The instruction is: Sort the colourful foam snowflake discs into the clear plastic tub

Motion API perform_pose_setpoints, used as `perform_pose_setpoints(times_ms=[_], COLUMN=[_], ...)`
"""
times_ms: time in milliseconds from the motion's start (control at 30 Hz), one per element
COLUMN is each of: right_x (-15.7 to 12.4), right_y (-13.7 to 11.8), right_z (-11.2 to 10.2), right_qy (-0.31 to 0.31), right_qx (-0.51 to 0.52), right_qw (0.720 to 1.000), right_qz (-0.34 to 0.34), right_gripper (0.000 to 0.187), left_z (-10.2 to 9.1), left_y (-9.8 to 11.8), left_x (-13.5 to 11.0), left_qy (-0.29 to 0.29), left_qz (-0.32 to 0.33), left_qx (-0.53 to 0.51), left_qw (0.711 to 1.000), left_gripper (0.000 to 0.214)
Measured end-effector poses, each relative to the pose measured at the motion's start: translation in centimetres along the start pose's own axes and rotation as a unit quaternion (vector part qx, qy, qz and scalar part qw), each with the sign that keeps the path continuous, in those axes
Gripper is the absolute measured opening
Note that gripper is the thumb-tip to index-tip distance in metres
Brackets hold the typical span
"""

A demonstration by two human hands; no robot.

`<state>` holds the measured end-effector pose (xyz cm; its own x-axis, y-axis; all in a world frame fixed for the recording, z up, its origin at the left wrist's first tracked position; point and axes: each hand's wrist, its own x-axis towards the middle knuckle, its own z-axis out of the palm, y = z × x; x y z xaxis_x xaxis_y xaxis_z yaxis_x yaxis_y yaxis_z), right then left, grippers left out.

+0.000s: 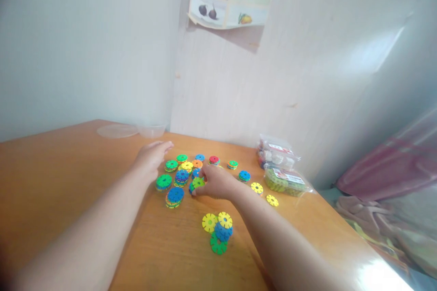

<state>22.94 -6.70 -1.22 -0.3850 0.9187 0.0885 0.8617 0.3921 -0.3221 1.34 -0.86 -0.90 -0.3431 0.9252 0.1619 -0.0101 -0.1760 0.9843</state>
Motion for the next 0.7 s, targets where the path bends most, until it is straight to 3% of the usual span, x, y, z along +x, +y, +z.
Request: perform_pose_setpoints(times_ms=[100, 200, 367, 500, 700], right_x=[-0.4, -2.5, -7.6, -9.8, -10.2], right_y=[0.1, 0.8, 2.1, 3.0, 3.2], right_z=[-0.4, -1.4, -3.5, -3.6, -2.4], right_qy=[-0.007, -0.017, -0.137, -0.210, -0.162], right_qx=[0.006, 0.024, 0.057, 0.080, 0.081], right_qw=[1.000, 1.000, 0.989, 0.974, 0.983], right_qz=[0.002, 0.003, 0.004, -0.028, -0.016], right_gripper=[0.053, 0.043, 0.041, 0.050, 0.045], left_z=[0.0, 0.0, 0.2, 0.3, 0.4], left_y=[-0.1, 0.0, 0.3, 0.1, -0.4], left_x=[0.1, 0.0, -0.2, -0.2, 0.0], left_qy=[-0.001, -0.002, -0.008, -0.012, -0.012], left_qz=[0.000, -0.001, -0.004, -0.002, 0.011], left_qx=[0.000, -0.001, -0.006, 0.002, 0.009], left_qw=[1.000, 1.000, 1.000, 1.000, 1.000], left_gripper=[0.020, 0.020, 0.021, 0.021, 0.021])
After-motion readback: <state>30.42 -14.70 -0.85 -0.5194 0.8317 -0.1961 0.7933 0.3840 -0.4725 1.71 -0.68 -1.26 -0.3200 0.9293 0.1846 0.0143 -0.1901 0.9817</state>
